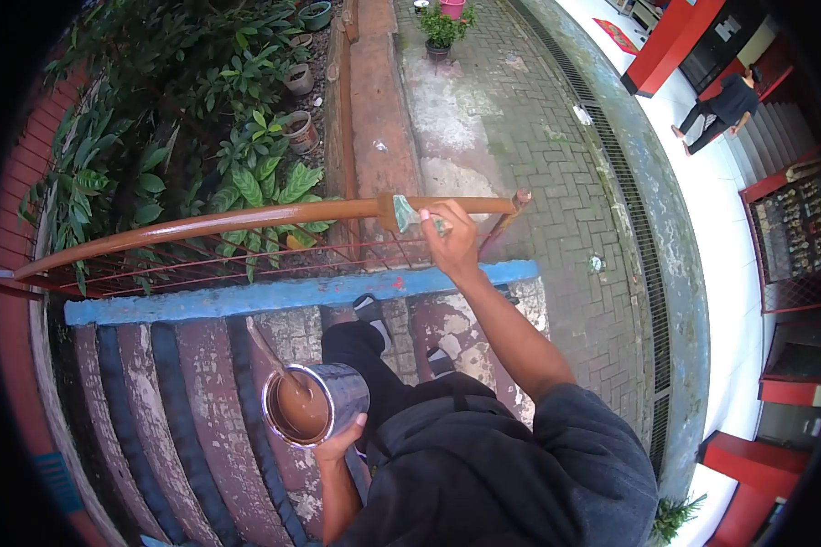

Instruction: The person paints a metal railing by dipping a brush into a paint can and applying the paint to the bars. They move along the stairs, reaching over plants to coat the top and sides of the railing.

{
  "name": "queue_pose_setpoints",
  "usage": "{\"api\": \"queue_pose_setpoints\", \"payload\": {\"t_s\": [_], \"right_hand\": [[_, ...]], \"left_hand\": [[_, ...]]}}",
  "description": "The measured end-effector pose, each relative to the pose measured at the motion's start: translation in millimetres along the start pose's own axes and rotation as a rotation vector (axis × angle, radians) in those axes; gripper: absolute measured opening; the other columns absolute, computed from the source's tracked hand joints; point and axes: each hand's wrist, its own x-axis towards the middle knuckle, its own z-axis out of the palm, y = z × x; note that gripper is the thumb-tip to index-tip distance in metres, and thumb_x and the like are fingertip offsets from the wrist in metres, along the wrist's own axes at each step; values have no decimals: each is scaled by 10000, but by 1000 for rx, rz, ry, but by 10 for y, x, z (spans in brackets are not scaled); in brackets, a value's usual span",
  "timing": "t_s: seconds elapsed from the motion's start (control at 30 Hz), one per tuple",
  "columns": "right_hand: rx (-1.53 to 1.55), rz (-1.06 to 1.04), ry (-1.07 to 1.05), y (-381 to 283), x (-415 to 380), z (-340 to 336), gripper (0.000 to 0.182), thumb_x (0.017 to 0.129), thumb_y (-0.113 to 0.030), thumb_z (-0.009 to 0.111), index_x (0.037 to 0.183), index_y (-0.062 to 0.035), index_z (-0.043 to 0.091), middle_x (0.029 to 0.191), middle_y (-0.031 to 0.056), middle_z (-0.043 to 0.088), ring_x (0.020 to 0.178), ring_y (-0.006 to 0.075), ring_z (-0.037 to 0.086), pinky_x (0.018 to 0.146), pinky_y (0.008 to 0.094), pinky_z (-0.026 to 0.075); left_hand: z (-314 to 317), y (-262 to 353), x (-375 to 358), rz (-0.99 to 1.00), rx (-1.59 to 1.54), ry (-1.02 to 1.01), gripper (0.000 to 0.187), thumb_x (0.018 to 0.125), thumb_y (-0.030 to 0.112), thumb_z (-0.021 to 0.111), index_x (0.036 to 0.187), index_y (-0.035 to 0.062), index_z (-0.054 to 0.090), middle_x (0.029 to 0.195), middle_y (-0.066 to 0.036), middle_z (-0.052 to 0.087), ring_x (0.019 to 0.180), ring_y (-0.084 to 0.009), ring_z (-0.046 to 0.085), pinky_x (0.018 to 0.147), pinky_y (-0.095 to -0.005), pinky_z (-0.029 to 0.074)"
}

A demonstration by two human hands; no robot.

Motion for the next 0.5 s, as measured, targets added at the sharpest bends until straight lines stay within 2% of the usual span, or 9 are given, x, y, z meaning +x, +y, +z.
{"api": "queue_pose_setpoints", "payload": {"t_s": [0.03, 0.07, 0.13, 0.17, 0.2, 0.27, 0.33, 0.43, 0.5], "right_hand": [[129, 125, 106, 55, 40, 11, 135, 968, -129, 700, 960, 3, 729, 908, 130, 694, 814, 275, 700, 751, 370, 544], [200, 310, 71, 189, 37, -20, 172, 1005, -157, 687, 1005, 2, 754, 967, 122, 744, 834, 211, 698, 769, 329, 523], [268, 368, 120, 560, -1, -51, 196, 1016, -171, 686, 1028, 9, 763, 909, 102, 763, 789, 185, 702, 738, 318, 525], [177, 411, 83, 746, -37, -152, 206, 1016, -175, 689, 1017, 17, 764, 888, 98, 769, 766, 180, 707, 730, 313, 533], [86, 453, 43, 928, -75, -276, 216, 1017, -178, 691, 1007, 25, 765, 868, 93, 776, 742, 175, 713, 721, 309, 540], [176, 594, 155, 1235, -112, -430, 251, 1004, -215, 707, 977, 28, 767, 805, 83, 771, 713, 161, 722, 681, 331, 543], [-61, 593, 170, 1386, -99, -687, 285, 995, -270, 714, 974, 9, 771, 767, 122, 754, 717, 206, 738, 674, 365, 535], [-298, 520, 211, 1666, -139, -983, 329, 999, -305, 710, 959, 16, 773, 715, 157, 735, 692, 243, 751, 687, 365, 543], [-396, 496, 179, 1803, -148, -1171, 308, 996, -288, 708, 962, 13, 767, 724, 170, 718, 695, 278, 743, 677, 389, 539]], "left_hand": [[26, 35, 6, -9, 9, -5, 646, 723, 89, 922, 1290, -12, 630, 1216, -99, 669, 1068, -231, 664, 943, -359, 547], [56, 76, 10, -5, 14, -4, 646, 723, 89, 922, 1290, -12, 630, 1216, -99, 669, 1068, -231, 664, 943, -359, 547], [108, 130, 41, -7, -37, -29, 754, 719, 83, 914, 1378, -13, 561, 1270, -101, 628, 1119, -231, 634, 966, -361, 533], [103, 122, 74, -2, -37, -25, 754, 719, 83, 914, 1378, -13, 561, 1270, -101, 628, 1119, -231, 634, 966, -361, 533], [91, 91, 102, 31, -19, -60, 833, 713, 82, 911, 1431, -11, 500, 1302, -101, 595, 1150, -230, 610, 981, -362, 522], [38, 55, 128, 55, 40, -149, 1017, 699, 79, 902, 1543, 0, 339, 1374, -102, 506, 1226, -232, 544, 1024, -366, 491], [23, 27, 115, 37, 56, -138, 1005, 700, 83, 901, 1536, -2, 350, 1374, -102, 508, 1229, -231, 542, 1025, -367, 489], [-32, -63, 108, 13, 77, -147, 996, 698, 93, 900, 1529, -6, 360, 1379, -106, 507, 1237, -232, 539, 1030, -368, 487], [-30, -90, 143, 6, 80, -150, 999, 694, 98, 900, 1528, -7, 360, 1385, -109, 504, 1242, -234, 537, 1033, -368, 485]]}}
